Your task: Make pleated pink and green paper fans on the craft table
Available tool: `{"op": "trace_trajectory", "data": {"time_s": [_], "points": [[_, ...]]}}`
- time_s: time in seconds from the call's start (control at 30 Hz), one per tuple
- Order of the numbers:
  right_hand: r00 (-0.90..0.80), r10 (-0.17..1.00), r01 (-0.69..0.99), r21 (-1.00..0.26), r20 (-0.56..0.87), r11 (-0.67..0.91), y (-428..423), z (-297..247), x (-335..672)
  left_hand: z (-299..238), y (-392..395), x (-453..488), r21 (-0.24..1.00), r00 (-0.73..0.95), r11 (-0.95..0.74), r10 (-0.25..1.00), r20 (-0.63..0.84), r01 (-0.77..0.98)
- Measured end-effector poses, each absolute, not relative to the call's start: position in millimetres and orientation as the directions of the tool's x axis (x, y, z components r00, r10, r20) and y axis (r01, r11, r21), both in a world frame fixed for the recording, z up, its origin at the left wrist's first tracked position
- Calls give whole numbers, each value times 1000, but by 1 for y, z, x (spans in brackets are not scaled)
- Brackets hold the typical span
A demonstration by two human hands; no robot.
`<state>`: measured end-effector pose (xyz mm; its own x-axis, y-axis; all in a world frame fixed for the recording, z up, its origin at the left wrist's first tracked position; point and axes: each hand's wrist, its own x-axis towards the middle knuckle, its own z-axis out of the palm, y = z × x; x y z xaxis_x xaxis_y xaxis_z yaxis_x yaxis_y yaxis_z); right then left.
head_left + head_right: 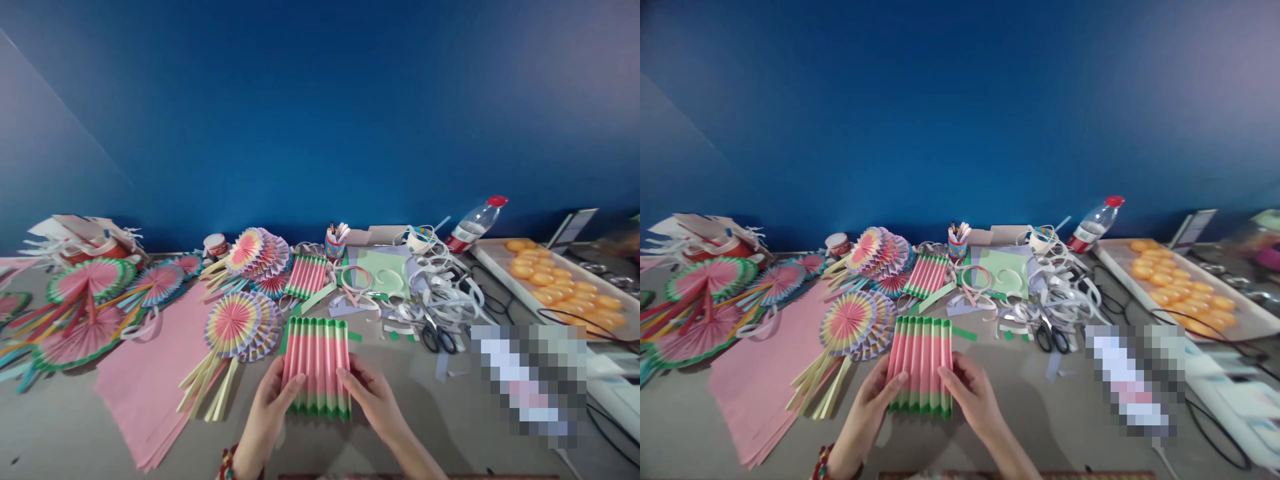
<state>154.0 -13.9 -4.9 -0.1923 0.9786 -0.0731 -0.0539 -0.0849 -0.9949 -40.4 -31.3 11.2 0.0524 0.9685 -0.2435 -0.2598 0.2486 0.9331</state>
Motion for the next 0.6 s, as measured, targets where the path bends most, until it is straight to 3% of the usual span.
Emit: {"op": "trace_trajectory", "data": {"time_s": [0.33,0.6], "points": [[-359,931,-25,-996,-66,-81,-15,-12,188,0,-43,-18,934,-271,264,906,-326,-242],[-240,968,-78,-992,-76,-98,-22,-9,266,22,-6,59,968,-87,223,968,-233,-116]]}}
